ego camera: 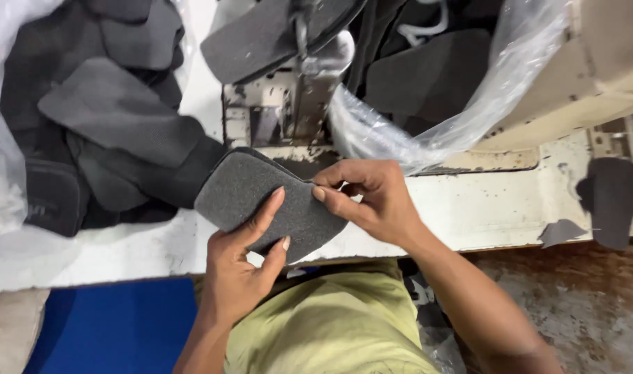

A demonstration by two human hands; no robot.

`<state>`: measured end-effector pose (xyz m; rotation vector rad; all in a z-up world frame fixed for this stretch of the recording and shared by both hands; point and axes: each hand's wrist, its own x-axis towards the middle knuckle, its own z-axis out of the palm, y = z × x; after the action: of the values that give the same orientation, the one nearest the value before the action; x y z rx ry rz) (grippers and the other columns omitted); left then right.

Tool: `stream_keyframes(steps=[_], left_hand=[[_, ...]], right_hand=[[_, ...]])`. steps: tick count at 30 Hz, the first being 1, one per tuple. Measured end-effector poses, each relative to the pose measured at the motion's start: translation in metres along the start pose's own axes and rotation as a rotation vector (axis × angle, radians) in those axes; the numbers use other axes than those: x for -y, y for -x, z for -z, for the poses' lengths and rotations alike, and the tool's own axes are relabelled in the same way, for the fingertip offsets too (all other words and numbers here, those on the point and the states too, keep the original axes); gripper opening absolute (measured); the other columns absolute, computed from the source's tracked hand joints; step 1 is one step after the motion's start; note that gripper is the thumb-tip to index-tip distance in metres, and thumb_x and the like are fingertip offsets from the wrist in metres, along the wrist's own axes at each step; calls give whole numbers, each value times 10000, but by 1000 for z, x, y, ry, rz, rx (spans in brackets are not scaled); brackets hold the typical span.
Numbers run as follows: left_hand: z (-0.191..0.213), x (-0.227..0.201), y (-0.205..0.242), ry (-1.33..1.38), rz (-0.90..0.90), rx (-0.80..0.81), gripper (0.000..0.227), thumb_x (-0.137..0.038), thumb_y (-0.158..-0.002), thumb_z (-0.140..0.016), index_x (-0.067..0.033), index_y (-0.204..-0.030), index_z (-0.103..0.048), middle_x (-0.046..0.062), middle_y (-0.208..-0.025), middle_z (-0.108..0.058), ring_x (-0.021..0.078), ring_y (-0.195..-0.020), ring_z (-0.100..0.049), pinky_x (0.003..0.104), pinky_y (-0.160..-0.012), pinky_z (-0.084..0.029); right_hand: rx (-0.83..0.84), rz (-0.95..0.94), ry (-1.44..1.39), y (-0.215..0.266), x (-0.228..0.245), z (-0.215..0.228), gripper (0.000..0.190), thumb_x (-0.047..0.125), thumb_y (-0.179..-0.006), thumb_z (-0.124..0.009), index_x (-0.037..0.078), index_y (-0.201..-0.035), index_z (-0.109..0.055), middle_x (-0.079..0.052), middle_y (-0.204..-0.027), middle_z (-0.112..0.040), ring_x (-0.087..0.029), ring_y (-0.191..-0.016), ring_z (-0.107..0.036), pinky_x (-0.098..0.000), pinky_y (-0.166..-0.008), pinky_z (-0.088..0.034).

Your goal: The person repeatedly picks up dark gray fabric pieces, aligns them under the presser foot of a sewing machine, and sews along the edges. Finished pieces are placed into a plastic bag on the machine table. The person handles the fabric by hand and operates the sewing machine throughout.

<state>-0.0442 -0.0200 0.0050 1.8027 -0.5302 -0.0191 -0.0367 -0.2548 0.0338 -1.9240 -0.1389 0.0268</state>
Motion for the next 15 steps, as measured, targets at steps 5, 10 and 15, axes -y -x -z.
stream_keyframes(steps=[5, 10, 15], left_hand=[[-23, -48, -69, -138, -233, -179, 667, 18, -828, -740, -78, -1459, -544, 224, -1300, -688, 314, -1212, -675, 376, -991, -527], [-25, -49, -108, 211, 40, -182, 748, 18, -860, -737, -55, -1553, -464, 130, -1291, -737, 178, -1111, -685, 300, -942, -570], [-4, -29, -127, 652, 150, -11, 844, 132, -816, -714, 28, -1579, -368, 102, -1454, -589, 112, -1207, -631, 267, -1011, -550]], right_hand=[[-221, 415, 346, -47, 37, 44, 132, 143, -941, -770, 39, -1020, -748, -53, -910, -719, -125, -789, -684, -275, -680, -535], [-244, 291, 454, -108, 51, 67, 136, 144, -852, -842, 64, -951, -796, -41, -862, -676, -146, -782, -636, -299, -656, -498], [-125, 3, -119, -129, 1, 60, 151, 144, -836, -846, 91, -842, -705, 29, -838, -697, -69, -807, -629, -240, -780, -527]])
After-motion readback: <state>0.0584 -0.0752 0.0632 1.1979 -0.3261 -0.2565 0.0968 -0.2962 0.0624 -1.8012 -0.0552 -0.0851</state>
